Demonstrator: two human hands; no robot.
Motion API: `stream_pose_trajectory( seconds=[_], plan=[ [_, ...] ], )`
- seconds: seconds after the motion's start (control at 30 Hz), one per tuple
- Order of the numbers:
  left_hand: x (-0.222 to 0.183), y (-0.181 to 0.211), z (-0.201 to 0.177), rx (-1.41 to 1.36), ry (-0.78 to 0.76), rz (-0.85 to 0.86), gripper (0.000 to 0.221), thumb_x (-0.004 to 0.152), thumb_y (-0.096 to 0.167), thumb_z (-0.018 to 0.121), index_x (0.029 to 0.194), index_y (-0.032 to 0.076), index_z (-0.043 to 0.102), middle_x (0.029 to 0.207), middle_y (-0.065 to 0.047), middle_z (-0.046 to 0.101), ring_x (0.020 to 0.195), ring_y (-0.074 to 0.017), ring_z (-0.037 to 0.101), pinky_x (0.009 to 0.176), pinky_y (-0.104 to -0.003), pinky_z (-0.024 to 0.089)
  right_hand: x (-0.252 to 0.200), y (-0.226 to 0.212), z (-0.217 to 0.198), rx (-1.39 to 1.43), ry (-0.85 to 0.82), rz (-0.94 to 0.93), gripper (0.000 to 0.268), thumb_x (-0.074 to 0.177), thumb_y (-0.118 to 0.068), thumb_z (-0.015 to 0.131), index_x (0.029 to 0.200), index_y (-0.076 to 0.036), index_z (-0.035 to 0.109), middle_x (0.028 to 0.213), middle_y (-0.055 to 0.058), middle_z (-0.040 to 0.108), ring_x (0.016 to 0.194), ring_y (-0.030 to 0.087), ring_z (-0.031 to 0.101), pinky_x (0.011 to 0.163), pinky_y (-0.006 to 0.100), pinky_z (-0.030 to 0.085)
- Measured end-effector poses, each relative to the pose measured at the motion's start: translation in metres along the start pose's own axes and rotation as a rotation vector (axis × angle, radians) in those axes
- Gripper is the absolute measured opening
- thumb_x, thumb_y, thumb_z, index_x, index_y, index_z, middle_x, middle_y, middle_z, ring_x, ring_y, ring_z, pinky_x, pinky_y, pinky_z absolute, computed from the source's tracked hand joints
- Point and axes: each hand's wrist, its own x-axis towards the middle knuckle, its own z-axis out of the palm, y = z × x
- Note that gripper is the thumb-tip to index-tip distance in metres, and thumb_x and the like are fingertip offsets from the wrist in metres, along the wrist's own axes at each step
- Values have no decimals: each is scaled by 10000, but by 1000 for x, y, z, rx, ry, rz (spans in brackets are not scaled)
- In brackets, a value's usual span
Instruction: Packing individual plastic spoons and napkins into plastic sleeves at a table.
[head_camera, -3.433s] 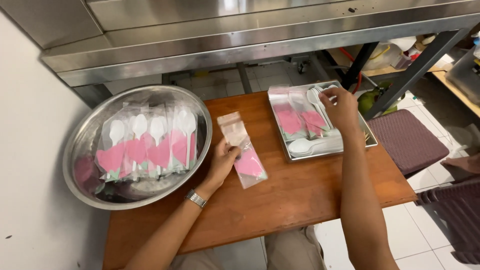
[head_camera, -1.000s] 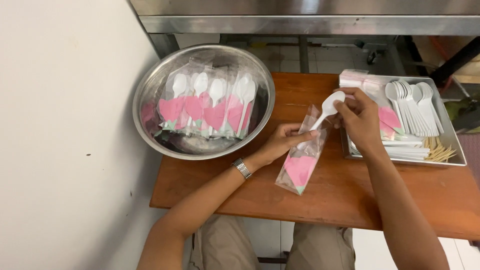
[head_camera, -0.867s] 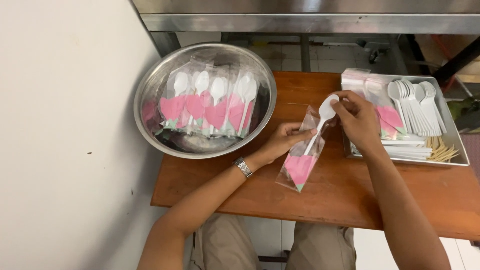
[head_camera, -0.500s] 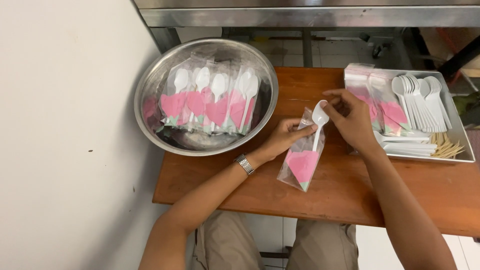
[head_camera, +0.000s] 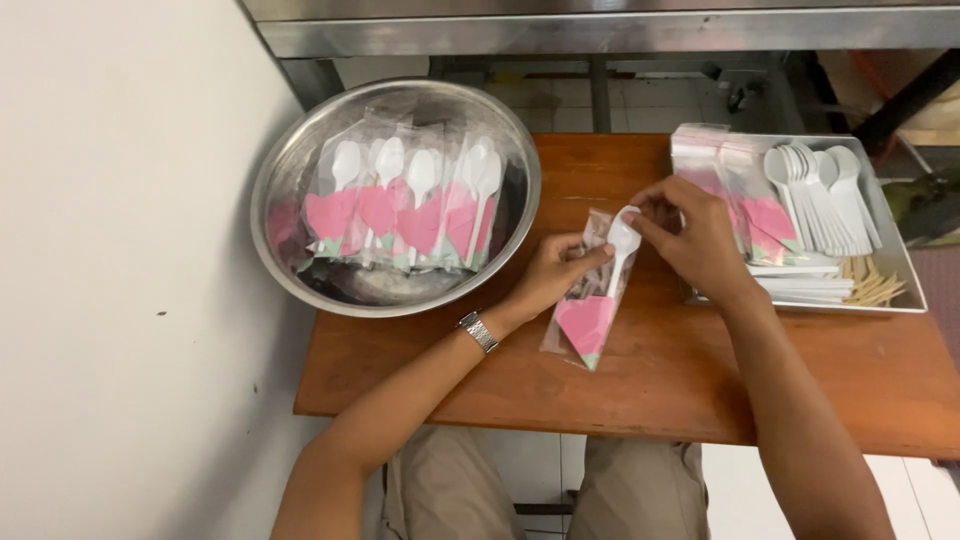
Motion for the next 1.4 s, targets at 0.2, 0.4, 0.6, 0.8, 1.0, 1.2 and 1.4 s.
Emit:
stream_pose_trajectory(
  seconds=[0.2, 0.4, 0.6, 0.8, 1.0, 1.2, 1.4],
  plan=[
    [14, -30, -8, 103, 91, -21, 278, 895, 309, 784, 1044, 74, 773, 782, -64, 721, 716, -93, 669, 548, -246, 577, 2, 4, -1, -29, -22, -38, 113, 1010, -67, 737, 932, 8, 705, 912, 175, 656, 792, 371, 655, 729, 435, 529],
    [24, -34, -10, 198, 93, -55, 408, 890, 408, 806, 1131, 81, 772, 837, -89, 751, 762, -137, 713, 622, -282, 603, 3, 2, 1, 9, -59, -64, 186, 1045, -139, 683, 917, -7, 709, 999, 171, 654, 910, 398, 670, 840, 460, 540],
    [7, -11, -17, 167, 114, -141, 512, 923, 448, 767, 1174, 3, 730, 843, -63, 677, 725, -103, 603, 602, -251, 539, 4, 8, -32, 4, 30, -5, 173, 1061, -151, 663, 982, -5, 714, 938, 170, 670, 874, 354, 684, 830, 438, 551],
    [-10, 59, 9, 136, 87, -159, 384, 984, 437, 671, 1038, 61, 724, 677, 80, 507, 583, 7, 474, 501, -116, 379, -31, 71, -110, -134, 351, 207, 84, 1052, -69, 730, 1069, 7, 700, 963, 195, 695, 936, 379, 725, 832, 434, 581],
    [9, 0, -16, 181, 78, -135, 355, 982, 436, 706, 994, 84, 755, 719, 36, 574, 649, -34, 490, 551, -178, 426, -100, 97, -191, -527, -11, 640, 193, 906, -130, 710, 1083, -80, 769, 1015, 213, 704, 955, 491, 683, 883, 574, 511],
    [-9, 45, 5, 208, 76, -140, 341, 984, 429, 696, 961, 93, 752, 712, 24, 600, 658, -47, 518, 572, -181, 431, -103, 112, -207, -621, -354, 694, 259, 866, -186, 706, 1107, -188, 799, 1158, 183, 642, 1121, 457, 679, 1002, 513, 524],
    [-6, 33, 0, 243, 66, -104, 341, 1001, 436, 677, 924, 110, 743, 710, 27, 601, 692, -57, 522, 620, -193, 425, -88, 124, -199, -847, -561, 654, 259, 844, -180, 720, 1073, -190, 841, 1138, 192, 666, 1079, 369, 710, 983, 439, 571]
  ],
)
